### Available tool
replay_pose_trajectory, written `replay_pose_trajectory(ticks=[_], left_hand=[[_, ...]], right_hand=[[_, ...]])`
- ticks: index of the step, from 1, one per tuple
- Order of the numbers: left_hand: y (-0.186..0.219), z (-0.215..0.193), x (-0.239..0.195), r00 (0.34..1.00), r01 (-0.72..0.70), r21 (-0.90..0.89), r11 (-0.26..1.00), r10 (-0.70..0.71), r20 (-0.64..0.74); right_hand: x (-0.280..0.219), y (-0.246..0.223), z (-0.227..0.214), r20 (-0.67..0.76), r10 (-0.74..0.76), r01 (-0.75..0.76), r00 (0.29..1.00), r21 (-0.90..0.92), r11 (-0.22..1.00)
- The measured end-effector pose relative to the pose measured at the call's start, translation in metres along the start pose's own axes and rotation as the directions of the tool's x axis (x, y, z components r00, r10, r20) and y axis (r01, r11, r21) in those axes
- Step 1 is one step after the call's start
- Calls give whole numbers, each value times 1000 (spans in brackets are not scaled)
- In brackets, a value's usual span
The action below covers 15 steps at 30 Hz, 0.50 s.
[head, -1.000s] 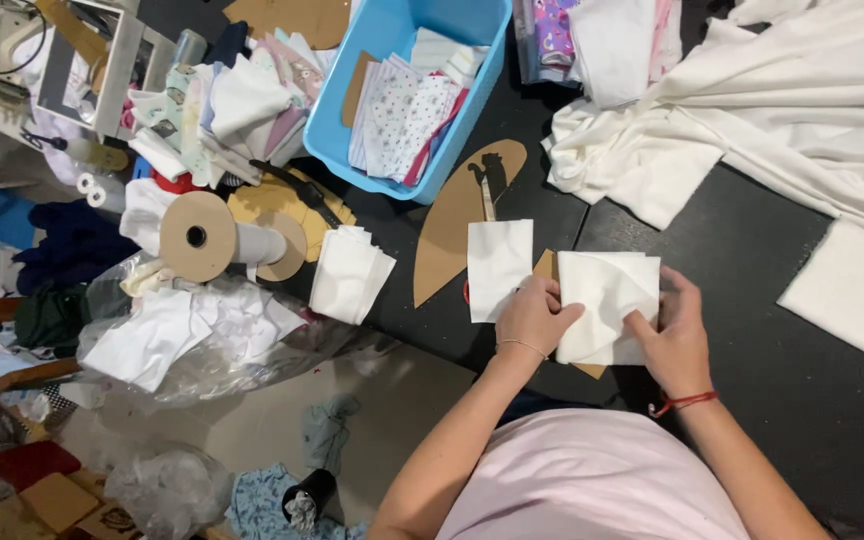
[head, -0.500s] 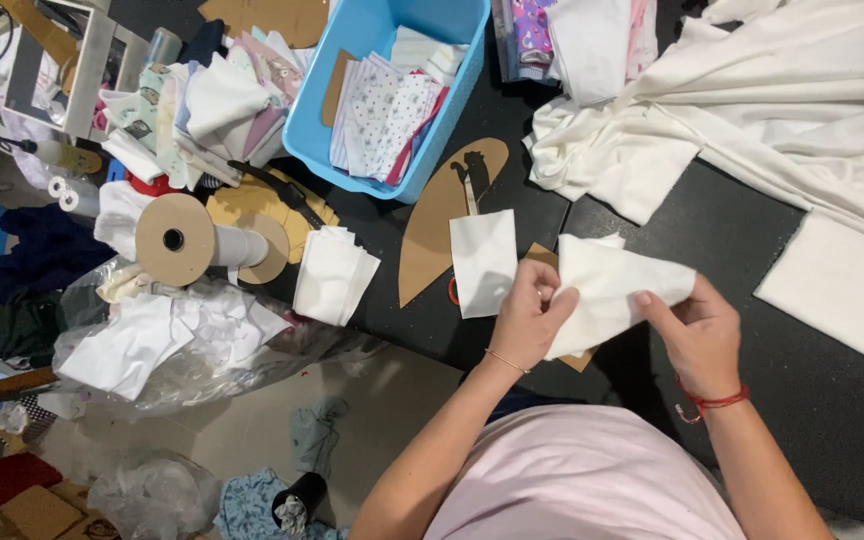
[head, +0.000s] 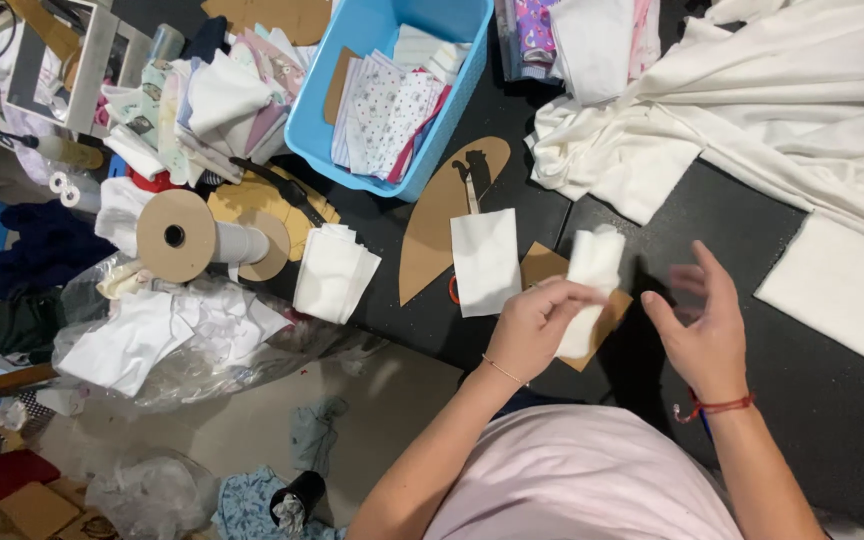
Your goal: Marking and cutting fabric squares using a template and an electric rotary cutter
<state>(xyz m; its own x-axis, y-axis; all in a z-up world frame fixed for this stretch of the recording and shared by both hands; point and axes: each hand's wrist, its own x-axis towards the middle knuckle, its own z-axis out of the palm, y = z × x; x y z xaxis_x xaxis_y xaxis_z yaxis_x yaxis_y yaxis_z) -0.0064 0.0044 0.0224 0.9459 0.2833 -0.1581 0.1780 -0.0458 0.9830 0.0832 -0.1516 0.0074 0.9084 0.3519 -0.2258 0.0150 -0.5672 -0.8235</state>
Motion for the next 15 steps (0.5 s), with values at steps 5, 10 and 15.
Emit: replay_pose_trajectory(ticks=[5, 10, 15], left_hand=[[21, -6, -4, 954, -32, 273, 961, -52, 295], [36, -22, -21, 987, -156, 195, 968, 142, 81], [35, -29, -30, 998, -51, -90, 995, 55, 40]], right_hand=[[-5, -24, -7, 132, -601, 605, 789, 3, 796], [0, 18, 10, 530, -190, 84, 826, 218, 972], [-9, 70, 29, 684, -54, -24, 727, 104, 994]])
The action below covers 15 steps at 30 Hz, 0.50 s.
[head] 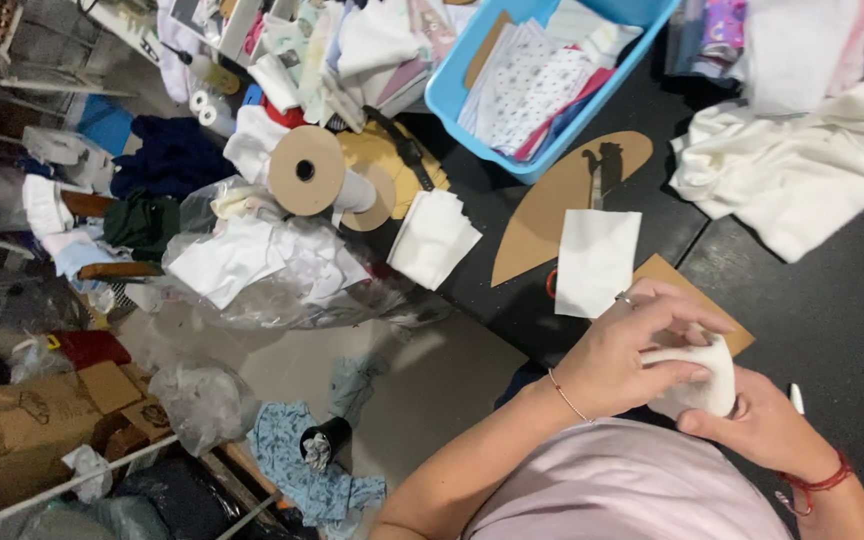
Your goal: Marking and cutting fabric squares using a template and an electric rotary cutter
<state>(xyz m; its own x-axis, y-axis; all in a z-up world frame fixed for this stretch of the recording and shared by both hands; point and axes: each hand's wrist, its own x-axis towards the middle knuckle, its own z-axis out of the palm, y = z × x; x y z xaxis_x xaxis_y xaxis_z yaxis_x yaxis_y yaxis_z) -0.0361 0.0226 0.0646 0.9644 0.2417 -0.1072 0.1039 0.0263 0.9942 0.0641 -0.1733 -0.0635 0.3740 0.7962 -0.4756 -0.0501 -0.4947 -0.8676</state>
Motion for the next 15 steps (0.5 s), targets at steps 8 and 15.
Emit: replay_pose_trajectory(ticks=[8, 15], left_hand=[[-16, -40, -14, 986, -30, 455, 890, -49, 162], [-16, -74, -31, 951, 293, 303, 907, -243, -192]], right_hand=[[20, -51, 6, 166, 114, -97, 979, -109, 989], [35, -86, 15, 34, 32, -30, 999, -56, 998]])
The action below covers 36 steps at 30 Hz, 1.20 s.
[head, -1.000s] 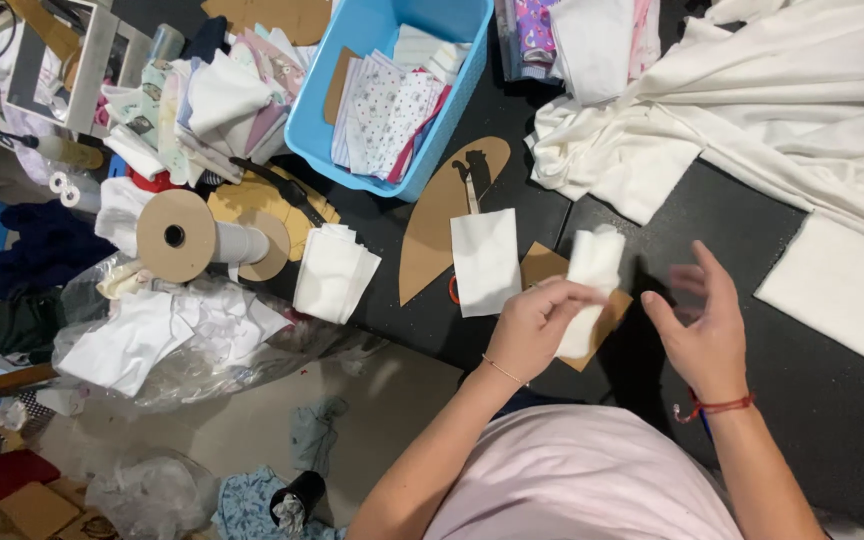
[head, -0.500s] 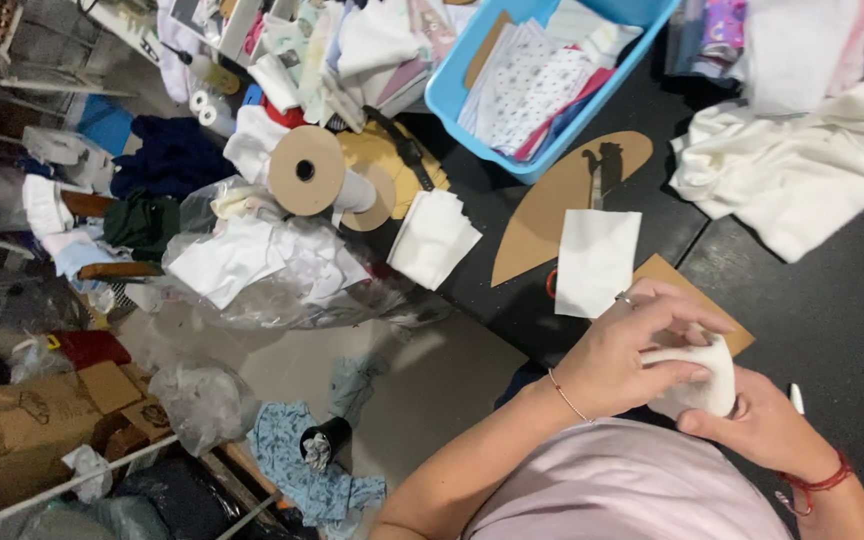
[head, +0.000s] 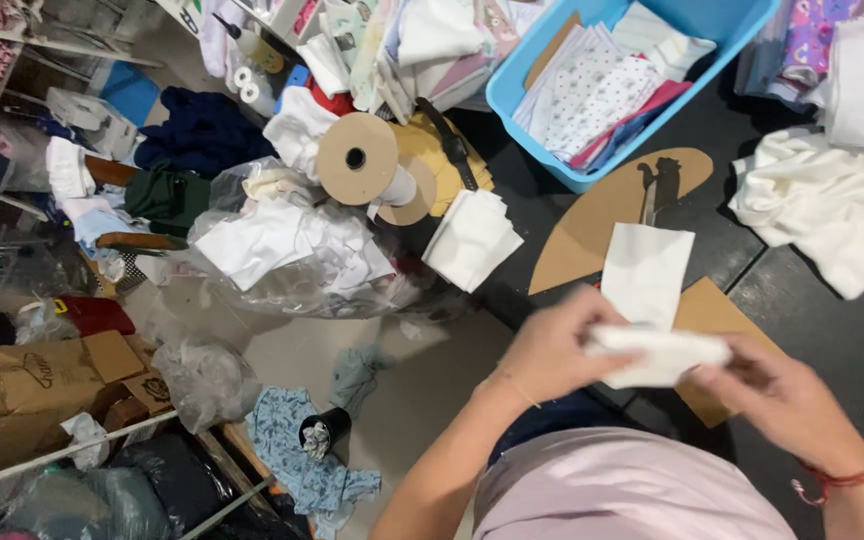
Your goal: Marking and cutting fabric squares using a template and an electric rotary cutter
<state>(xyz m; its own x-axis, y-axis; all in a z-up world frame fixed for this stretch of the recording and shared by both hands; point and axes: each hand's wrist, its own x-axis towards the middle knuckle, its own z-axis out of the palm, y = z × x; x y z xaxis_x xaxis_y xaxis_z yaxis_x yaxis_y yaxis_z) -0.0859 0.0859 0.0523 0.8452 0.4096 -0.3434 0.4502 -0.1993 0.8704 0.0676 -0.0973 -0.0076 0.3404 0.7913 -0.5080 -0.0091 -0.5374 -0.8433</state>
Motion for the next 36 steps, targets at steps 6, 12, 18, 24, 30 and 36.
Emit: replay_pose_trajectory(ticks=[6, 12, 18, 24, 30, 36], left_hand=[[-55, -53, 10, 659, 251, -285, 925, -379, -650], [-125, -61, 30, 591, 298, 167, 940, -44, -806], [-85, -42, 37, 550, 211, 522, 827, 340, -762], [-116, -22, 53, 733, 375, 694, 615, 262, -628], [-81, 4, 60, 732, 221, 749, 624, 402, -550], [-51, 79, 60, 834, -257, 669, 698, 510, -211]], right_hand=[[-13, -22, -1, -282, 92, -4, 955, 297, 955], [-18, 17, -11, -295, 141, -52, 945, 289, 956], [-34, 40, -29, -363, 197, -83, 911, 305, 949], [-77, 54, -50, -529, 361, -310, 768, 186, 932], [-108, 144, -81, -795, -70, -361, 602, -350, 865], [-100, 215, -113, -673, -536, -469, 509, -739, 483]])
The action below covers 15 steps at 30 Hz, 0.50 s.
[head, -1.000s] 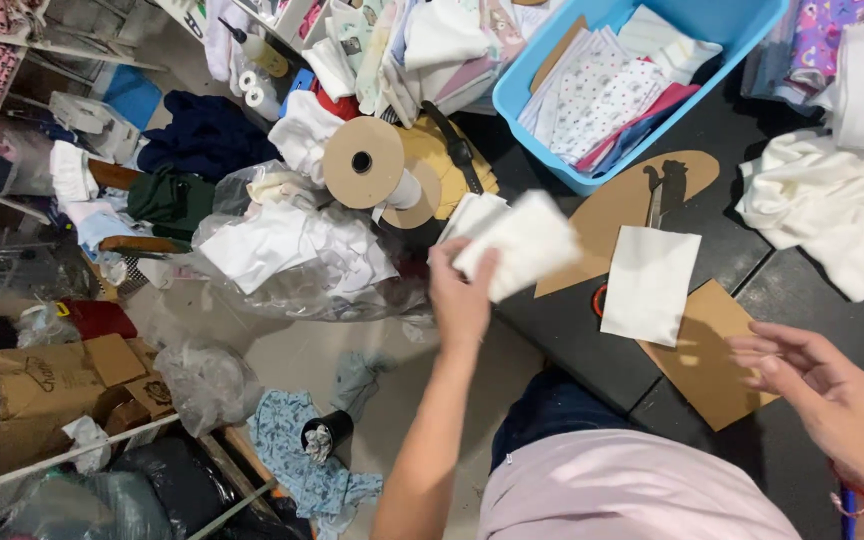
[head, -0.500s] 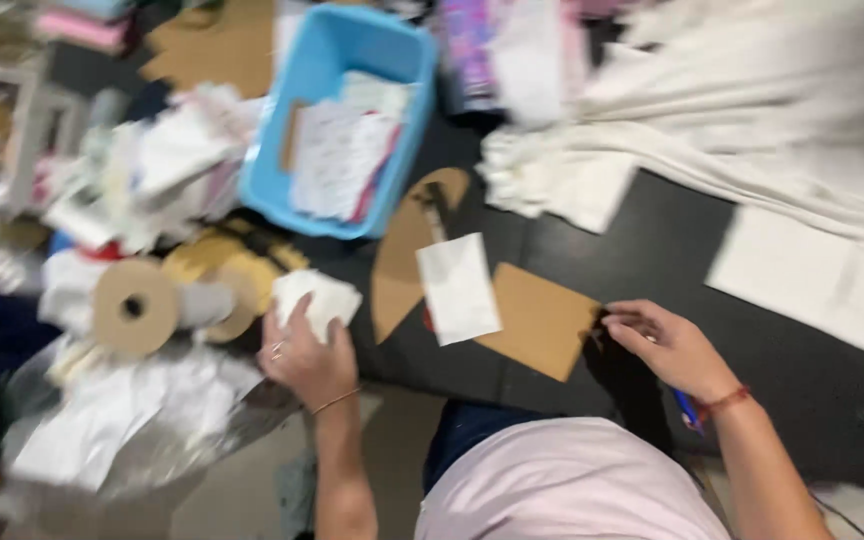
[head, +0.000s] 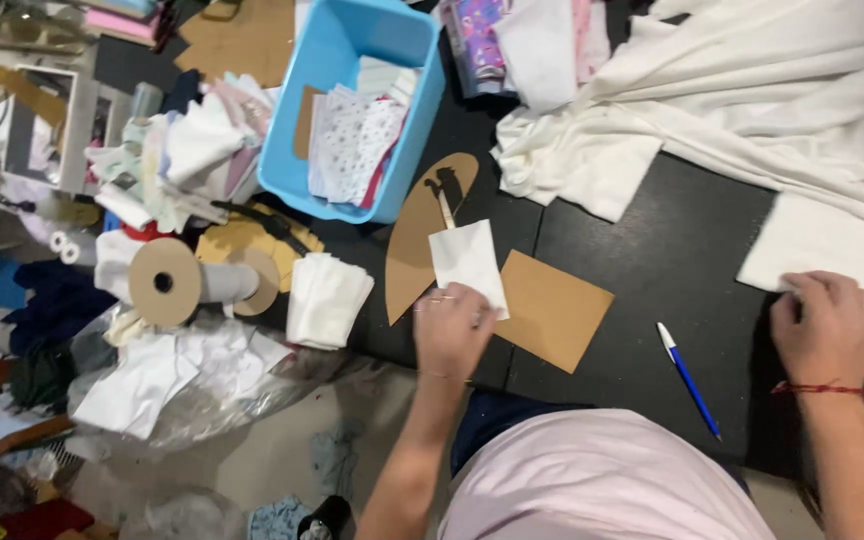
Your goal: Marking and cutting fabric squares using a template and an electric rotary cutter
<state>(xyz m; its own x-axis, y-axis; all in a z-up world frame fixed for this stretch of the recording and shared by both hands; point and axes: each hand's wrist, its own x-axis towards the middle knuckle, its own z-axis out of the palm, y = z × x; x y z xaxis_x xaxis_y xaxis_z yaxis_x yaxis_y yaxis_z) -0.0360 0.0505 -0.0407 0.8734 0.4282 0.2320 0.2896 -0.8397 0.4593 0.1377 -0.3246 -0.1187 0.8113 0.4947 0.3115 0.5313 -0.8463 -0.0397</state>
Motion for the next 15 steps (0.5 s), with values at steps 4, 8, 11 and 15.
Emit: replay_pose_trajectory(ticks=[4, 8, 11, 15], left_hand=[[-4, 16, -4, 893, 437, 78, 896, -442, 87], [-32, 16, -5, 856, 515, -12, 857, -514, 60], [-30, 13, 10, 618, 766, -27, 642, -725, 303], [-32, 17, 14, 665, 743, -167, 648, -689, 288]], right_hand=[[11, 25, 10, 92, 42, -50, 995, 89, 995], [37, -24, -19, 169, 196, -257, 966, 541, 801], [60, -87, -44, 57, 40, -56, 998, 307, 950], [92, -170, -72, 541, 118, -475, 832, 587, 656]])
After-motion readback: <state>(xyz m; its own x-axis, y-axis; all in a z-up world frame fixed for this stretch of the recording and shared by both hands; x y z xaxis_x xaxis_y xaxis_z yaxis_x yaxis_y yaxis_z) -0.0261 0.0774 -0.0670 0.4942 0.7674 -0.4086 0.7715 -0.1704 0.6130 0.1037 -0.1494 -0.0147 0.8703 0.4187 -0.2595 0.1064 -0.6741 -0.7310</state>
